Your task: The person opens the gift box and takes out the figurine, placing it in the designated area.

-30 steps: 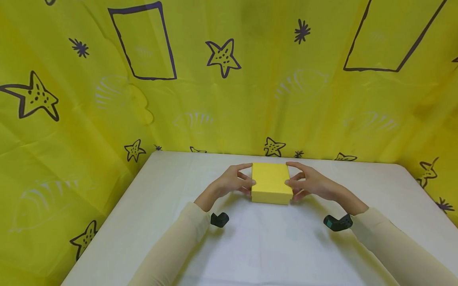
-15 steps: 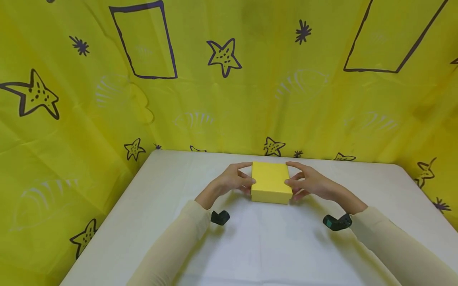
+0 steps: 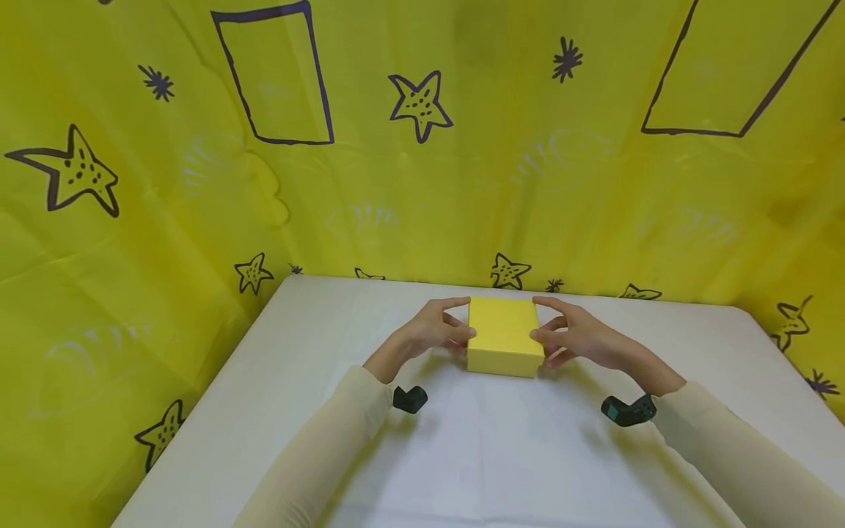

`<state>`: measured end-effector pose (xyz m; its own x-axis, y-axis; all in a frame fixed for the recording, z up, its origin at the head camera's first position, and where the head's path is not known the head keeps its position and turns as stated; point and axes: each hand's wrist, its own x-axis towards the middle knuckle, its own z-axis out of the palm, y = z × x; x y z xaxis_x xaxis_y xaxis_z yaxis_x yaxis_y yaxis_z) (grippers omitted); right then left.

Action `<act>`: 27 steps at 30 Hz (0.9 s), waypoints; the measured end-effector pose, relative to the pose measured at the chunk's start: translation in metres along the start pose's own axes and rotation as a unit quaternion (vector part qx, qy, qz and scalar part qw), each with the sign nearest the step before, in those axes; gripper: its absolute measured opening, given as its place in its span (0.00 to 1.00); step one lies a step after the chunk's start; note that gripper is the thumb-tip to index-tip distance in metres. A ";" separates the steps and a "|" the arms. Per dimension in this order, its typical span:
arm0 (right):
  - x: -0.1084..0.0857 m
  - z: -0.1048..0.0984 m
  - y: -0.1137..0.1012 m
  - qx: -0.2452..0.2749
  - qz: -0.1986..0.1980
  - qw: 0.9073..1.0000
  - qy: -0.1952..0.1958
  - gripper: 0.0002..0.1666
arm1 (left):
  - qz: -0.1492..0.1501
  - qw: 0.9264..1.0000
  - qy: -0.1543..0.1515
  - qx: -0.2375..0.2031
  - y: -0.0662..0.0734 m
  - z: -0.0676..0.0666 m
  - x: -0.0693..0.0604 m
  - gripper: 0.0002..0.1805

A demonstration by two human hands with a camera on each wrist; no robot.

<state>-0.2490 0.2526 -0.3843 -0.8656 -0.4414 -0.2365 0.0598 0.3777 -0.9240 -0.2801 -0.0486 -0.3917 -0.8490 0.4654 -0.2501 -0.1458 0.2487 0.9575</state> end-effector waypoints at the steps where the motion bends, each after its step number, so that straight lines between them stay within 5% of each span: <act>1: 0.000 0.000 0.000 0.000 -0.001 1.000 0.000 0.55 | 0.001 1.000 0.000 0.000 0.001 0.000 0.000 0.44; 17: -0.003 -0.001 -0.002 0.004 -0.019 1.000 0.025 0.55 | 0.011 1.000 -0.005 -0.013 0.007 0.000 -0.004 0.44; 27: -0.011 -0.002 -0.010 -0.005 -0.043 0.998 0.046 0.54 | 0.011 1.000 0.025 -0.005 0.013 0.000 -0.006 0.44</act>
<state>-0.2415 0.2551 -0.3717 -0.9090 -0.3966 -0.1285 -0.0205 0.3503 -0.9364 -0.2773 -0.0481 -0.3773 -0.8763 0.4277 -0.2217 -0.1315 0.2303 0.9642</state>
